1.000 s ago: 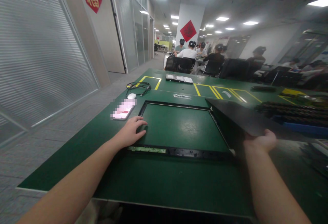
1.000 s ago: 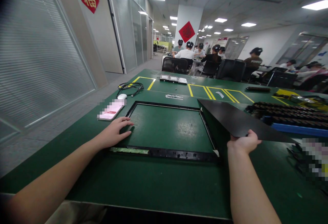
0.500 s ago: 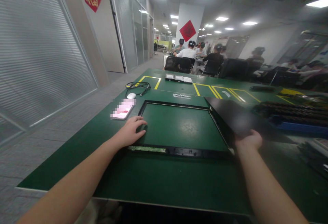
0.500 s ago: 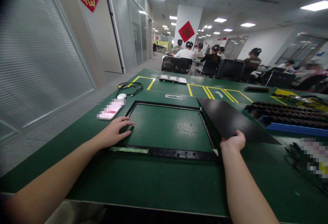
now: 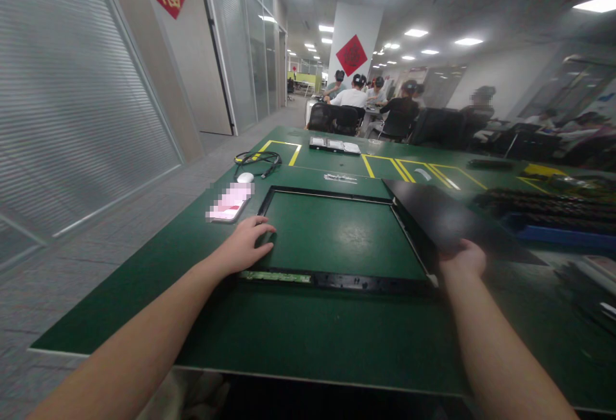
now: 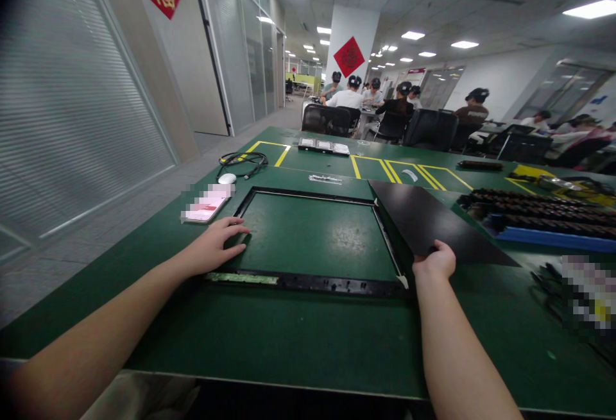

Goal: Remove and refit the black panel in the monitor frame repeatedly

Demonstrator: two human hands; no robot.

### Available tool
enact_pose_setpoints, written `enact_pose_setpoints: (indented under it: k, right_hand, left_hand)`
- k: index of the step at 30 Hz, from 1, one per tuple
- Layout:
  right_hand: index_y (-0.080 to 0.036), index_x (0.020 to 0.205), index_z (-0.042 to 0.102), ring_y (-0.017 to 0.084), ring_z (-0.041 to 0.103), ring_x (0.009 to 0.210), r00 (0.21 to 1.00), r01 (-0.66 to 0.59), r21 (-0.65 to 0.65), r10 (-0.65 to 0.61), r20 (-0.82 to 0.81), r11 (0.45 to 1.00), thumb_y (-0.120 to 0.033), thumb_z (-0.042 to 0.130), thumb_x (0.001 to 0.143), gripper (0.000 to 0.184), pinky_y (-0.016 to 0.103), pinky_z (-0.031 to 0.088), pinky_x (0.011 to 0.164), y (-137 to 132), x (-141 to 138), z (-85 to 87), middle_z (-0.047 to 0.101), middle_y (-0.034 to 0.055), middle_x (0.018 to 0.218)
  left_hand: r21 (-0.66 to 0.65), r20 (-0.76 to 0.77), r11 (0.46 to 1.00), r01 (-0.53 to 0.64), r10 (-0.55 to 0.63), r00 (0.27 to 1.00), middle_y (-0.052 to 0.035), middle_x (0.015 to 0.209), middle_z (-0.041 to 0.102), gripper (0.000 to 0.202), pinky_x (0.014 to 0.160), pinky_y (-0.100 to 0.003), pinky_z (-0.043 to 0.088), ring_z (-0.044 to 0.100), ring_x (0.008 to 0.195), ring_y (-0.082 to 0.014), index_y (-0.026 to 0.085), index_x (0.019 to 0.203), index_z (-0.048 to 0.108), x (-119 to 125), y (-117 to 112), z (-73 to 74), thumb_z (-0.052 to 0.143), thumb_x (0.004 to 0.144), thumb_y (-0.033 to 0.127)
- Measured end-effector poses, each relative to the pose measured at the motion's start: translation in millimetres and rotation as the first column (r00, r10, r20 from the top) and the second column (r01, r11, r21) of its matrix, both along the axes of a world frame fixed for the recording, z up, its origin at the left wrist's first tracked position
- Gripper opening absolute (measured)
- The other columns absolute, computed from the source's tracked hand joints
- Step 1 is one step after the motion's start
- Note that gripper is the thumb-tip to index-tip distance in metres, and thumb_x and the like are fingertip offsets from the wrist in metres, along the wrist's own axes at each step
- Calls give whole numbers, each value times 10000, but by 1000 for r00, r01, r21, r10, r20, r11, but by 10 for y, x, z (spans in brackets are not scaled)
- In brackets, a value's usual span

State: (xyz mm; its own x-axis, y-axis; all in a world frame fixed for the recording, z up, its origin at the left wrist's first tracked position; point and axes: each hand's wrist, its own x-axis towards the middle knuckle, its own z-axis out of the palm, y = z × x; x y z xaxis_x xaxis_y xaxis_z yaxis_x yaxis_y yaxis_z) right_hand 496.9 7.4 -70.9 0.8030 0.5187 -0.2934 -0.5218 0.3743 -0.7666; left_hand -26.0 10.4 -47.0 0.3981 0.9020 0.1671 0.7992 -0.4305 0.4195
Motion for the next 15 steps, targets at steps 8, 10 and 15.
enact_pose_setpoints:
  k: [8,10,15]
  right_hand:
    - [-208,808,540,125,615,599,997,12,-21,-14,-80,1000,-82,508,675,186,280,616,584,26,14,14,612,-31,747]
    - [-211,810,536,127,613,592,998,-13,-17,12,-64,1000,-97,510,674,179,283,616,579,29,30,1,613,-30,749]
    - [-212,840,543,134,648,640,998,-6,-59,3,-60,998,-108,526,682,189,278,619,589,23,20,7,628,-24,796]
  left_hand:
    - [14,49,1000,11,-12,999,-191,1414,564,554,1145,-576,383,517,1338,-393,182,1197,709,32,-2,-61,550,879,607]
    - [13,43,1000,10,-11,999,-193,1420,556,570,1151,-576,375,508,1346,-393,178,1207,702,39,-3,-68,549,882,620]
    - [-13,11,1000,28,-28,1000,-202,1448,526,596,1164,-550,359,485,1368,-380,157,1244,687,42,-4,-60,543,894,617]
